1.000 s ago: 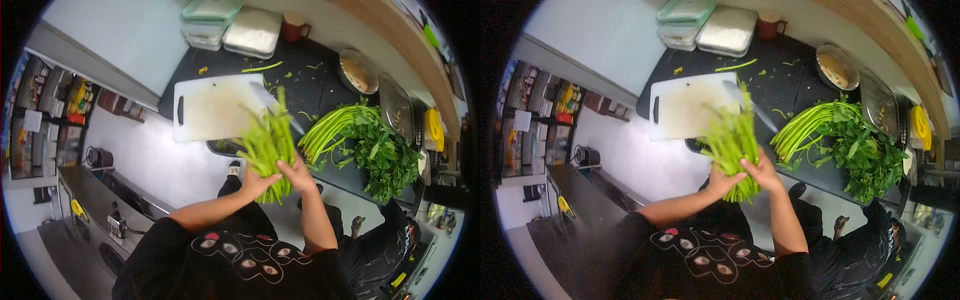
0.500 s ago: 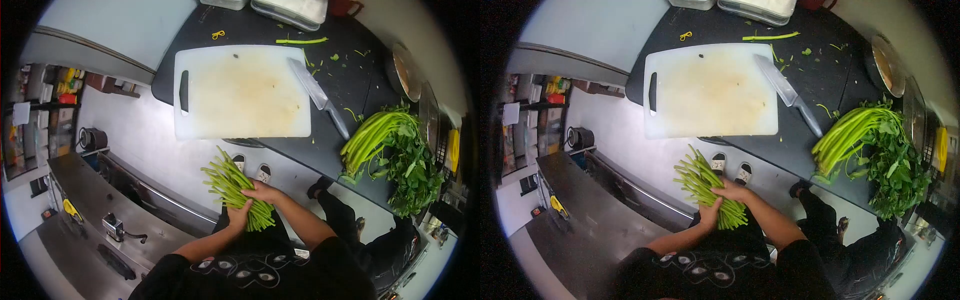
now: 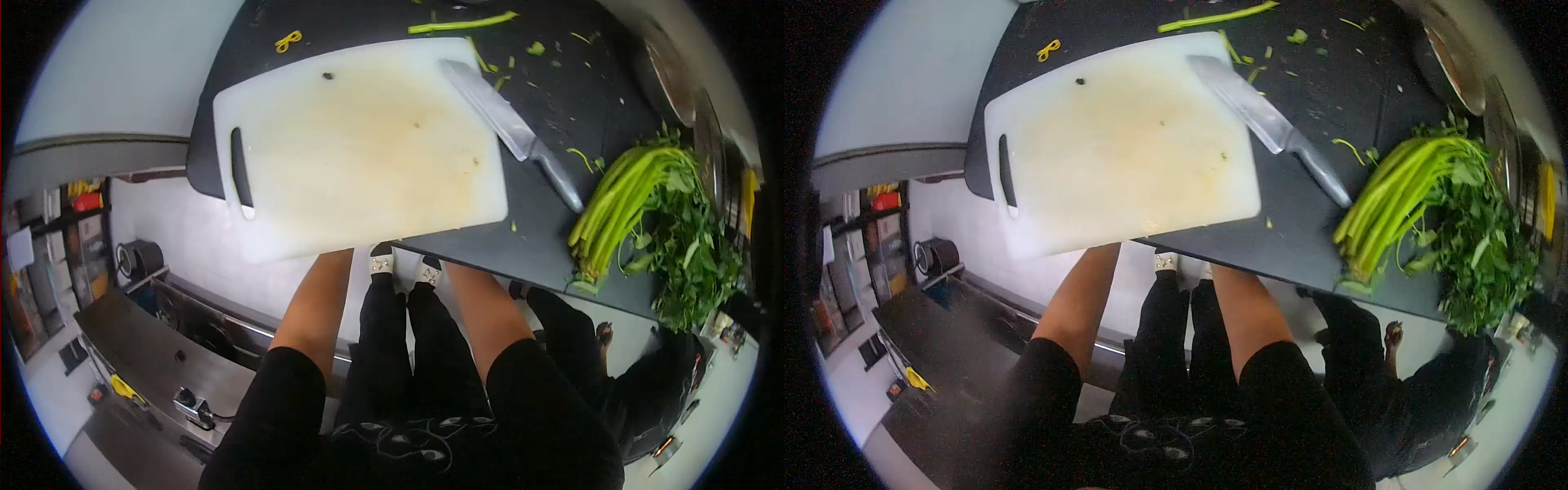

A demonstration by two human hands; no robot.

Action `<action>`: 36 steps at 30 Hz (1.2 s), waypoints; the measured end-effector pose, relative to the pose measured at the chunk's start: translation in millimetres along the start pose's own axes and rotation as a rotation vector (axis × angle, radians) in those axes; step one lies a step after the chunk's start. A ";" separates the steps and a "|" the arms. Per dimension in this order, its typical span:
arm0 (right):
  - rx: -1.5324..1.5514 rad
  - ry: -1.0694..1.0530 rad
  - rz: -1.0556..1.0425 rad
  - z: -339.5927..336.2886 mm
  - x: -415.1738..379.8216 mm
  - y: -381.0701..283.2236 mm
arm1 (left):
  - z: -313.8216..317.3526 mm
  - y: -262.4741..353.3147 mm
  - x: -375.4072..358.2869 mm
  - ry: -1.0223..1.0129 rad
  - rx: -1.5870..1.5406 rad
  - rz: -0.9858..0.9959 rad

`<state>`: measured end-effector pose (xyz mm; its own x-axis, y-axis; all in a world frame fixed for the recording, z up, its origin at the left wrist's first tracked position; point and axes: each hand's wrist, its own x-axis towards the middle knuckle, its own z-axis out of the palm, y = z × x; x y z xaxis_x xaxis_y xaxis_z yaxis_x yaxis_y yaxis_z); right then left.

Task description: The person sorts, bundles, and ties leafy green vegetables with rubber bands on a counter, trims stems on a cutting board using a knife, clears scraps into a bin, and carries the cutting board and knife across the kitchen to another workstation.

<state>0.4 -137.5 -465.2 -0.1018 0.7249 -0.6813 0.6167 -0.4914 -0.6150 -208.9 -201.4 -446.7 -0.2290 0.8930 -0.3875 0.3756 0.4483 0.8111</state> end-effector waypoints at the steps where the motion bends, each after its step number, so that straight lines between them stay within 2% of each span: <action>1: -0.152 0.050 -0.061 -1.3 -9.5 5.8 | 2.2 -1.1 0.4 0.012 0.027 0.009; 4: -0.498 0.125 -0.179 -3.7 -39.9 38.8 | 4.2 -8.5 5.5 0.045 0.057 0.052; 7: -0.540 -0.017 -0.283 -26.6 -87.8 75.5 | 11.0 -21.2 -2.0 0.077 0.106 0.108; 8: -0.444 -0.106 -0.283 -42.8 -105.8 88.9 | 13.1 -26.3 -12.4 0.026 0.247 0.067; 9: -0.347 -0.194 -0.275 -59.2 -124.4 101.8 | 8.4 -6.1 -25.7 -0.142 0.538 -0.042; 10: -0.400 -0.090 -0.294 -70.7 -144.9 112.2 | 3.9 11.8 -39.1 -0.344 0.833 -0.101; 11: -0.494 -0.237 -0.070 -90.0 -161.3 111.7 | 7.2 17.4 -70.9 -0.171 0.645 -0.029; 13: -0.554 -0.127 -0.143 -111.5 -193.5 145.3 | -8.6 82.9 -119.4 -0.386 0.258 0.047; 14: -0.568 -0.055 -0.113 -118.5 -207.2 161.0 | -21.4 139.5 -136.7 -0.458 0.179 0.021; 15: -0.456 -0.093 0.058 -130.3 -223.2 162.8 | -33.1 178.0 -145.5 -0.540 0.099 -0.005; 16: -0.534 -0.056 -0.020 -137.1 -235.0 177.9 | -42.1 194.5 -139.5 -0.407 0.060 0.073; 18: -0.411 0.067 0.058 -146.7 -267.4 179.7 | -56.7 229.9 -113.6 -0.162 -0.027 0.226; 19: -0.376 0.101 0.143 -145.7 -277.0 184.5 | -76.7 284.7 -94.2 -0.078 0.236 0.192; 20: -0.338 0.136 0.230 -142.8 -285.7 190.5 | -87.2 291.2 -56.1 0.061 0.370 0.352; 21: -0.287 0.175 0.239 -138.3 -294.8 196.0 | -93.6 301.6 -17.7 0.238 0.408 0.631; 22: -0.236 0.211 0.251 -132.4 -304.7 201.1 | -98.8 313.0 21.7 0.337 0.502 0.718; 25: -0.086 0.234 0.299 -113.0 -326.6 215.6 | -99.9 326.9 107.5 0.337 0.651 0.653; 27: -0.032 0.235 0.306 -102.5 -337.1 216.0 | -93.6 331.5 131.6 0.285 0.845 0.553; 31: -0.047 0.306 0.302 -95.1 -361.1 208.7 | -83.7 342.1 153.9 0.068 0.995 0.456; 32: -0.069 0.305 0.305 -96.4 -365.1 207.9 | -81.9 332.7 166.7 0.067 1.073 0.536; 33: -0.101 0.319 0.280 -96.9 -367.3 208.8 | -80.5 336.8 158.3 0.095 1.043 0.512; 35: -0.182 0.315 0.216 -98.2 -362.5 215.3 | -84.2 326.3 156.2 0.216 0.963 0.625; 36: -0.211 0.364 0.190 -90.6 -349.2 239.2 | -87.5 334.5 127.4 0.241 0.824 0.741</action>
<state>254.2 -464.5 -338.5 0.2862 0.7721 -0.5675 0.7469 -0.5507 -0.3726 -191.1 58.7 -186.4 0.1619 0.9584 0.2351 0.9470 -0.2179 0.2359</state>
